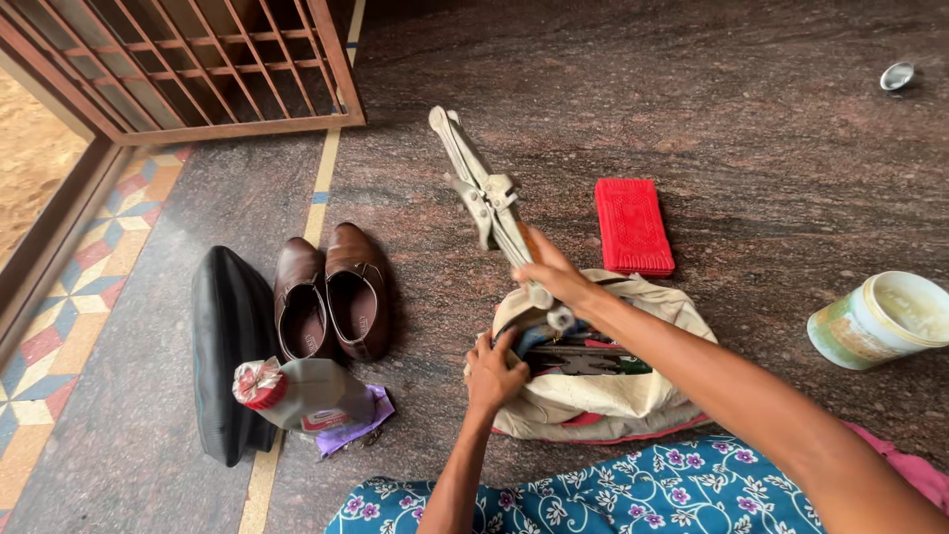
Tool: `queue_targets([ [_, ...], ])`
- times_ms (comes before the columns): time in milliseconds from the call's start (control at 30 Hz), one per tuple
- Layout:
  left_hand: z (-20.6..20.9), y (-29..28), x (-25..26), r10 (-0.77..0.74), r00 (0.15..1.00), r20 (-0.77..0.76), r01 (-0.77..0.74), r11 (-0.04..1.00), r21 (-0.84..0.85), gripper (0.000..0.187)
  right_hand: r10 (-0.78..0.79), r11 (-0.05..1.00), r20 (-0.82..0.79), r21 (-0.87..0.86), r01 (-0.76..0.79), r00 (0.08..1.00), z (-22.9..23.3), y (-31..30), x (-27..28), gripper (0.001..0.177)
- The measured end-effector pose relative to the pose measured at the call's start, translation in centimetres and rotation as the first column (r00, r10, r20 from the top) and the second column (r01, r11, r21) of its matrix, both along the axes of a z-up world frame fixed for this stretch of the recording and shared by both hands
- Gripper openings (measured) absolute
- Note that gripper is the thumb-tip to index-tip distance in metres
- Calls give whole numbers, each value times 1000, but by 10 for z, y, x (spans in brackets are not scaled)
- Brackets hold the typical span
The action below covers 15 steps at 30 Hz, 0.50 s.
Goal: The person sits on the floor and organizes various tools, including pliers, wrenches, and a hammer, into a canvas bag. They also place a red brush and a bottle of liquid into the bag. Finally, the person arranges a pair of brown shoes and a black shoe cover on the floor.
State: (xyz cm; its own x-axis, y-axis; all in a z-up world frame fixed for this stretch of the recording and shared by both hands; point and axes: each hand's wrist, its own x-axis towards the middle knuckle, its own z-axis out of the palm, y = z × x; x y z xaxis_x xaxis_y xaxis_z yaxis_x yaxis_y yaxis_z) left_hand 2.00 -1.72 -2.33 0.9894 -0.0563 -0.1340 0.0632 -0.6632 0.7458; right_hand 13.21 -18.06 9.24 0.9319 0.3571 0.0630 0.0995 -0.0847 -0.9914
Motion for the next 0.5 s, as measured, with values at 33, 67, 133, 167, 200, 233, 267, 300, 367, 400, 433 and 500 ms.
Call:
queue_targets([
  [33,-8,1,5,29,1000,-5,-29,998,-48,77,7,1000,31,-5,-7,999,6,-8,-8,94],
  [67,-16,2,11,21,1000,-17,-23,995,-94,83,14,1000,62,-10,-13,998,9,-15,-13,96],
  [133,-26,5,25,9,999,-38,-16,983,-185,96,61,998,165,-26,-58,984,8,-31,-20,98],
  [167,-29,6,26,9,997,-74,-24,979,-202,98,100,995,230,-38,-94,968,6,-38,-25,98],
  [200,-29,5,28,8,994,-110,-32,975,-219,99,138,990,294,-52,-128,946,2,-45,-30,99],
  [233,-26,4,31,7,990,-142,-41,970,-239,100,147,989,275,-66,-134,950,0,-52,-37,98],
  [267,-22,7,35,-21,989,-146,-19,965,-263,100,155,987,256,-79,-139,954,-2,-58,-45,99],
  [300,-18,8,37,-53,987,-152,6,957,-292,100,160,985,233,-96,-141,959,-4,-66,-54,99],
  [367,-11,9,40,-98,978,-183,23,927,-374,102,76,948,-10,-308,-76,997,-3,-82,-71,102],
  [400,-9,9,40,-113,971,-210,13,905,-426,103,13,909,-123,-412,-62,992,-1,-89,-78,104],
  [433,-9,10,39,-128,963,-238,-1,879,-477,105,54,876,-80,-475,-86,995,1,-95,-84,103],
  [500,-14,12,40,-115,966,-233,-28,846,-533,105,144,795,-2,-595,-117,990,4,-109,-94,100],
])
